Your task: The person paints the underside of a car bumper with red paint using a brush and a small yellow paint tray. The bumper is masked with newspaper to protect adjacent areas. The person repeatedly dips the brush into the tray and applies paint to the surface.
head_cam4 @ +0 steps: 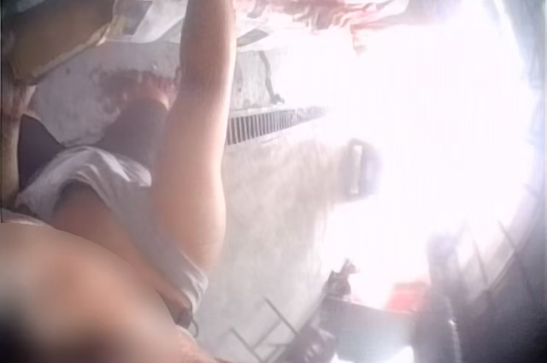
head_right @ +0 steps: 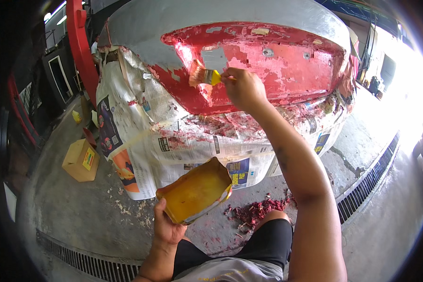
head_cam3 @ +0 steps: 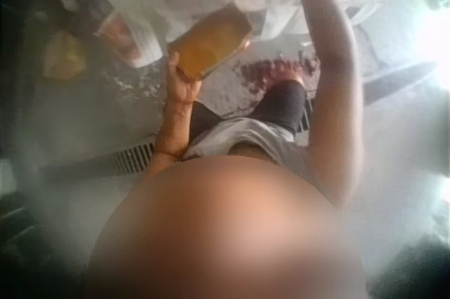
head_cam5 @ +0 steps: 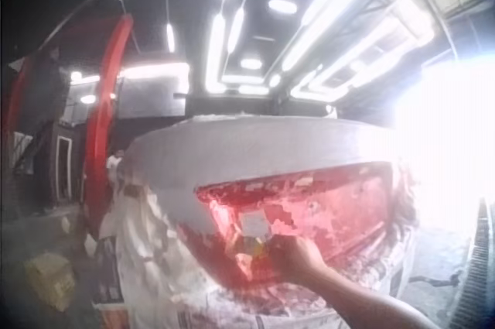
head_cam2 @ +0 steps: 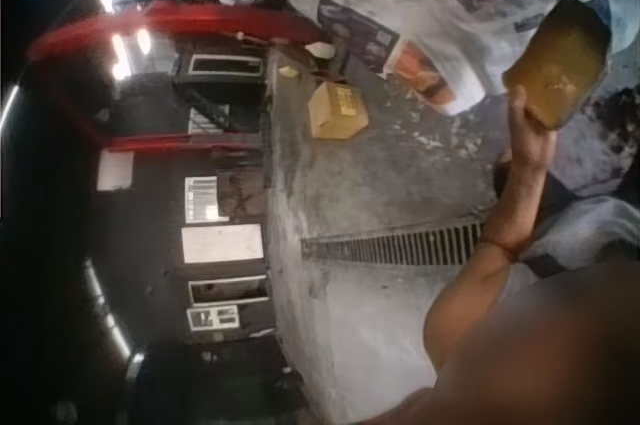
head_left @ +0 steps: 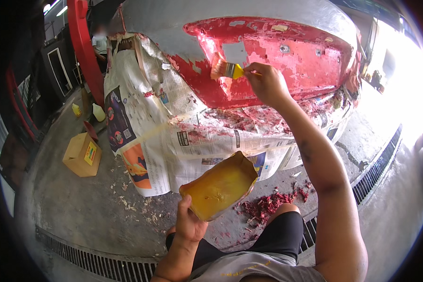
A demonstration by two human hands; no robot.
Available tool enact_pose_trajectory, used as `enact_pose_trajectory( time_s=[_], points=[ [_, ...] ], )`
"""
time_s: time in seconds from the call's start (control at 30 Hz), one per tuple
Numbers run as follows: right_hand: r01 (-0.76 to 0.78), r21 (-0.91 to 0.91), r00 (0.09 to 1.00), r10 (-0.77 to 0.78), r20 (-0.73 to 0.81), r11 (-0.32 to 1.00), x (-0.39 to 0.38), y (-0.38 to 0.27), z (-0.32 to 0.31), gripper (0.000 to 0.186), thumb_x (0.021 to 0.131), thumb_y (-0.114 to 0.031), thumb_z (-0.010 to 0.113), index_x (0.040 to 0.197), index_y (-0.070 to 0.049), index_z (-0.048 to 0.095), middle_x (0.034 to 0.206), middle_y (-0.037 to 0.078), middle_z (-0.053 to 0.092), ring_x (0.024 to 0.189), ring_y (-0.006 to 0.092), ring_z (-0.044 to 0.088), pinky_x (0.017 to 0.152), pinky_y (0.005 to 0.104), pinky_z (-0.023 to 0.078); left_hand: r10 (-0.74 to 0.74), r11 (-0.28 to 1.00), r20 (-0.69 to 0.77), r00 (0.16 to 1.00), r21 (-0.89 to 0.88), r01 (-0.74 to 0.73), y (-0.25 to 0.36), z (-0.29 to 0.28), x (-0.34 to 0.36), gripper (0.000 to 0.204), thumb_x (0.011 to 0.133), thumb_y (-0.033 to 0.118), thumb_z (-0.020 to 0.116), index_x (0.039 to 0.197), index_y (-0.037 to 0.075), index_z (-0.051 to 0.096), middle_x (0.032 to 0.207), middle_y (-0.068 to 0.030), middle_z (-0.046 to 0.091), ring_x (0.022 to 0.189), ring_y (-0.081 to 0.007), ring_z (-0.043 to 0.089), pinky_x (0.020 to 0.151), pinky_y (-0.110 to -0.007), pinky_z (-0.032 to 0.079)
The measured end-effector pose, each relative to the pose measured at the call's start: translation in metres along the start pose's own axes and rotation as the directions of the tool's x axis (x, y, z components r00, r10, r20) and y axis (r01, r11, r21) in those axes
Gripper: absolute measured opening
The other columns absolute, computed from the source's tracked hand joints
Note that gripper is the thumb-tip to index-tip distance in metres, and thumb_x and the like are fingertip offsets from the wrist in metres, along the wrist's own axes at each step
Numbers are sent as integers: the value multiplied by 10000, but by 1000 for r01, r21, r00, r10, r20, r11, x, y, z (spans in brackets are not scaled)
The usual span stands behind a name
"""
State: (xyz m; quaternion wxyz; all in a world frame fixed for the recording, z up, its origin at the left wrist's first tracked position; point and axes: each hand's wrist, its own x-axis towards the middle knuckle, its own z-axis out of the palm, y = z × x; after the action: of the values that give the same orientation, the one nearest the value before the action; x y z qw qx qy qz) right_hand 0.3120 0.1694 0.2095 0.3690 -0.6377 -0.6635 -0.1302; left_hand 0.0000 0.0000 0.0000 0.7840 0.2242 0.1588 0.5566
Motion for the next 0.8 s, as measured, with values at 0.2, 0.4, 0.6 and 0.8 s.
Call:
enact_pose_trajectory(
  time_s=[0.2, 0.4, 0.6, 0.8],
  points=[
    [63, -40, 994, -66, -88, 997, 7, -3, -46, 215, 1036, -340, 611, 1072, -245, 801, 882, 95, 777, 782, 284, 753, 678, 446, 590, 29, 999, 13, 999, 20, -30, 2, 7, -2, 609, 1030, 350, 618, 1528, 43, 448, 1487, -146, 575, 1374, -307, 585, 1134, -511, 517],
    [-5, -38, 997, 2, -79, 999, 32, -30, -28, 220, 1007, -345, 645, 1112, -209, 782, 941, 113, 782, 848, 317, 755, 757, 459, 599, 60, 998, 1, 998, 18, -60, 3, 17, -4, 601, 1045, 350, 590, 1538, 42, 436, 1500, -159, 566, 1375, -314, 585, 1123, -512, 520],
    [60, 28, 997, -58, -45, 998, -27, 1, -63, 209, 1014, -288, 648, 1149, -173, 759, 976, 126, 786, 902, 326, 754, 786, 472, 584, 86, 994, 21, 996, 62, -87, 12, 30, 1, 586, 1072, 373, 535, 1542, 37, 431, 1503, -162, 569, 1369, -317, 593, 1118, -512, 520],
    [218, 301, 972, -235, 23, 928, -76, -12, -108, 184, 1018, -193, 653, 1132, -86, 751, 953, 128, 747, 855, 329, 729, 771, 439, 567, 121, 982, -17, 993, 151, -117, 28, 54, 16, 597, 1079, 379, 531, 1535, 7, 431, 1499, -159, 576, 1378, -310, 581, 1144, -502, 495]
  ],
)
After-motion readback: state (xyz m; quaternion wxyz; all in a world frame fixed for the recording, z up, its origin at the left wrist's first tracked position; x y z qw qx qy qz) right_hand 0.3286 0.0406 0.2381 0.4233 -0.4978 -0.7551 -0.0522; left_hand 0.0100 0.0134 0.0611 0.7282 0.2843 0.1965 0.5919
